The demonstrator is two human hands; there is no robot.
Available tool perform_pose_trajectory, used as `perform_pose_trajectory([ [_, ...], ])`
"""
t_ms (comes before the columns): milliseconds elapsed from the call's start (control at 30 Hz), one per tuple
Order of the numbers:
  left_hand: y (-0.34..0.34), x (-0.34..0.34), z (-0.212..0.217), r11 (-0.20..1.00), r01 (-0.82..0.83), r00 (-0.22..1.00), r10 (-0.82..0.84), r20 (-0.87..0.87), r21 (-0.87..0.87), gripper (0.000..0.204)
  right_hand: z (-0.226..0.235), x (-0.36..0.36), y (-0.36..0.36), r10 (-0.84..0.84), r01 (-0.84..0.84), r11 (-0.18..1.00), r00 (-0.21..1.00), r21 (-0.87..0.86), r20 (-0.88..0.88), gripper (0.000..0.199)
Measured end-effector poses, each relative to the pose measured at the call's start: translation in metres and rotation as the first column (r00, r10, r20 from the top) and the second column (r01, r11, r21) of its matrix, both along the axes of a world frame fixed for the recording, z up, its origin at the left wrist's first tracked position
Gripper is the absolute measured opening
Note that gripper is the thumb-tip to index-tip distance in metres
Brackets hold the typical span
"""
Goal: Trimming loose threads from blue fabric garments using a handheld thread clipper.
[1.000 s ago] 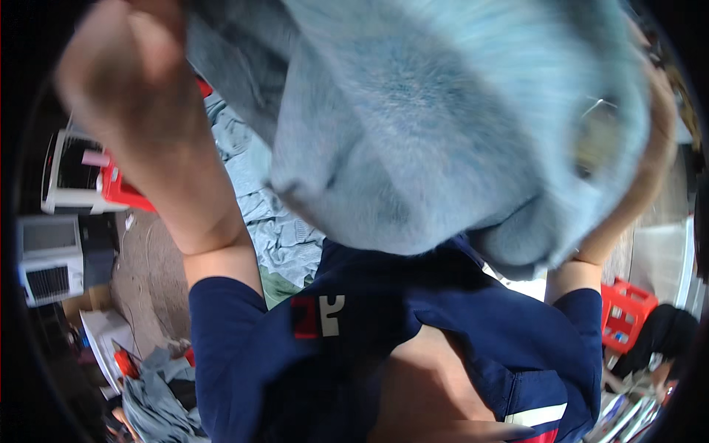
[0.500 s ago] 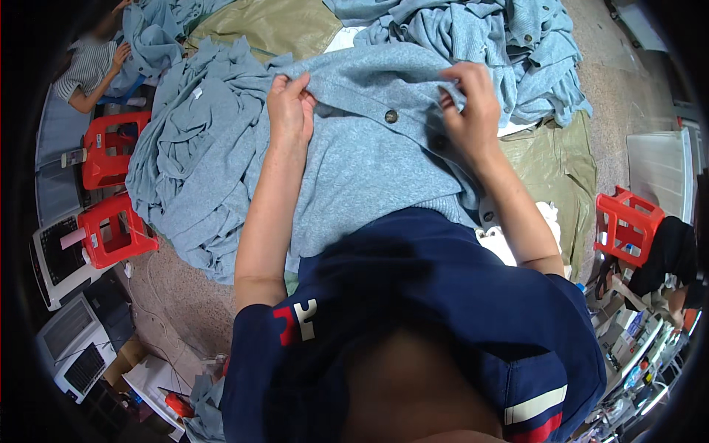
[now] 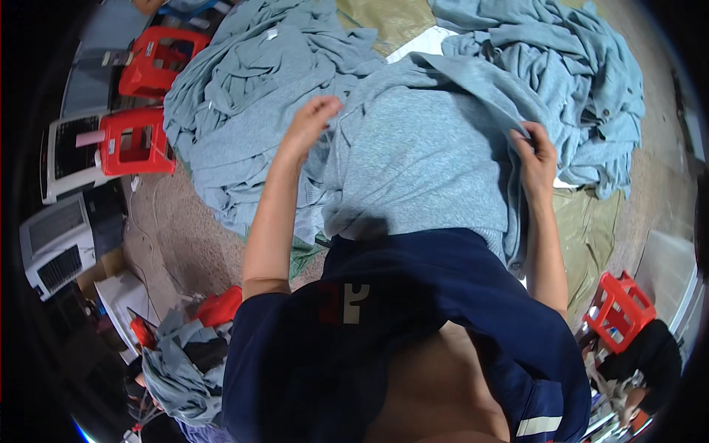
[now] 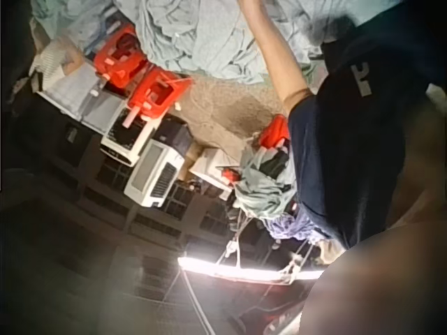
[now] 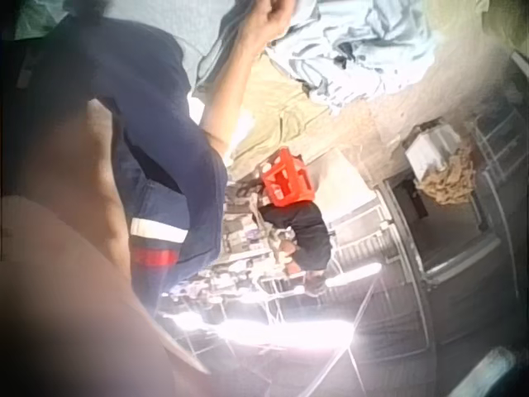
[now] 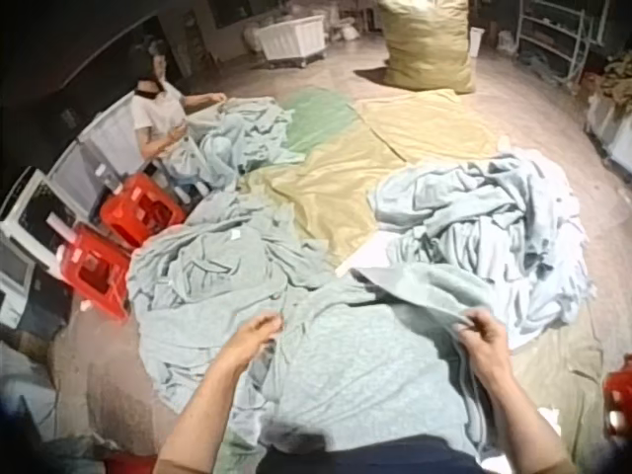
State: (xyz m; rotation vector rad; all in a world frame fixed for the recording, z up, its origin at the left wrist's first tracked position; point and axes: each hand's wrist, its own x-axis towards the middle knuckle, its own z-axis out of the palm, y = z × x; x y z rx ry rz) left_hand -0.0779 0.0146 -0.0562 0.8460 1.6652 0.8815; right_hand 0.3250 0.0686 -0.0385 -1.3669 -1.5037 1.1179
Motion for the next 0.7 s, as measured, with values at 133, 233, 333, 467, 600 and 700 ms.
perform_pose_trajectory([
  [133,-0.037,0.009,-0.013,0.997,-0.078,0.893,0.082,0.443,-0.027,0.029,0.029,0.005,0.007,0.028,-0.082,0.963,0.978,0.256,0.208,0.013],
  [233,-0.029,0.019,0.009,0.984,-0.155,0.825,0.081,0.559,0.086,0.013,0.071,-0.019,-0.001,0.214,-0.398,0.836,0.871,0.378,0.442,0.026],
  [333,-0.017,0.039,0.053,0.938,0.016,0.962,-0.108,0.249,0.347,0.013,0.096,-0.057,-0.007,0.498,-0.603,0.72,0.794,0.343,0.35,0.029],
  [467,-0.004,0.079,0.118,0.818,0.432,0.882,-0.471,0.008,0.38,0.01,0.109,-0.104,0.007,0.797,-0.795,0.569,0.596,0.208,0.096,0.021],
  [600,0.002,0.065,0.111,0.866,0.419,0.879,-0.462,0.117,0.273,0.013,0.078,-0.09,0.023,0.689,-0.704,0.71,0.702,-0.028,-0.182,0.013],
  [700,-0.007,0.046,0.081,0.912,0.372,0.918,-0.389,0.079,0.172,0.014,0.064,-0.065,0.031,0.527,-0.535,0.844,0.839,-0.029,-0.138,0.012],
])
